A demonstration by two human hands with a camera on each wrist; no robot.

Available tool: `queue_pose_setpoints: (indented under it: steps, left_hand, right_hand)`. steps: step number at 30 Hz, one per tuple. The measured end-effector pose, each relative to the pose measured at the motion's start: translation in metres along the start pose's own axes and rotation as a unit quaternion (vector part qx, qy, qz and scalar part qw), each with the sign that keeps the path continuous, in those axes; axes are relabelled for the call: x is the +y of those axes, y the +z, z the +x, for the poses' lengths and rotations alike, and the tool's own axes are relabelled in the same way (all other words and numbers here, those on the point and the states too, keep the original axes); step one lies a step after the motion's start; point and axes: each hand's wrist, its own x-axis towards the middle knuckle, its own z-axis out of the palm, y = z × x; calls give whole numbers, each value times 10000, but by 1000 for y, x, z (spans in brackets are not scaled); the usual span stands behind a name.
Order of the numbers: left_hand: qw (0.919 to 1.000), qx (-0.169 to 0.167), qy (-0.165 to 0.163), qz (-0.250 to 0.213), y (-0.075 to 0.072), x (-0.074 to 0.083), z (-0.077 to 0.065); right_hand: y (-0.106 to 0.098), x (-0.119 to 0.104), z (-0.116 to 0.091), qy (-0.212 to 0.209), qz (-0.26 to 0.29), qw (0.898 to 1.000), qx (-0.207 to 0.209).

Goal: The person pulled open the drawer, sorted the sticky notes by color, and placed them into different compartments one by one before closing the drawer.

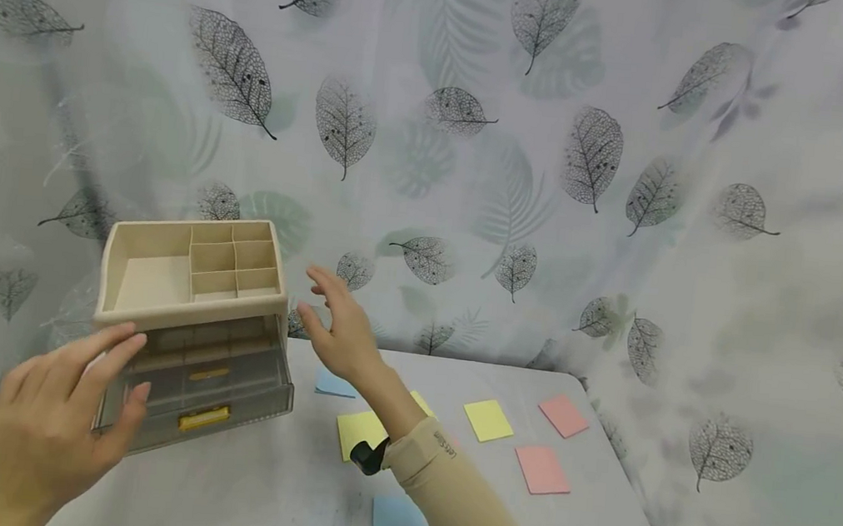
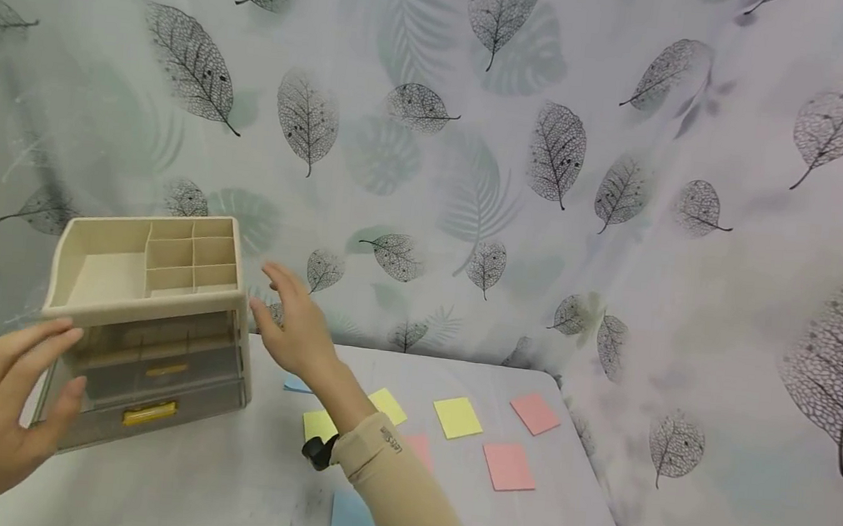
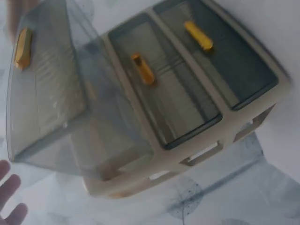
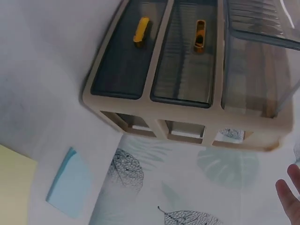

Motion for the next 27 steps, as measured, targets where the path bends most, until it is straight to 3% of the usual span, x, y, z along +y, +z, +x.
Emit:
queue_pose_setpoints:
  steps: [4, 7, 14, 17, 21, 27]
  left_hand:
    - [9995, -122, -262, 149, 2, -16, 8]
    - [9978, -451, -399, 267, 3, -31, 10]
    - [9841, -1573, -746, 336, 3, -64, 8]
    - [9709, -2189, -932, 256, 3, -76, 4]
    - [9437, -3082, -1174, 261, 4, -91, -1]
    - [9081, -3907, -1465, 357, 11, -105, -5]
  right_hand:
    - [-10, 8, -22, 55, 402, 9985, 373]
    - [-17, 17, -41, 128, 595, 9965, 568]
    - [-26, 38, -91, 418, 585, 9944, 778]
    - [-29, 46, -117, 631, 490, 9938, 770]
    - [-32, 56, -148, 856, 336, 9936, 656]
    - [-39, 65, -189, 1260, -44, 9919, 184]
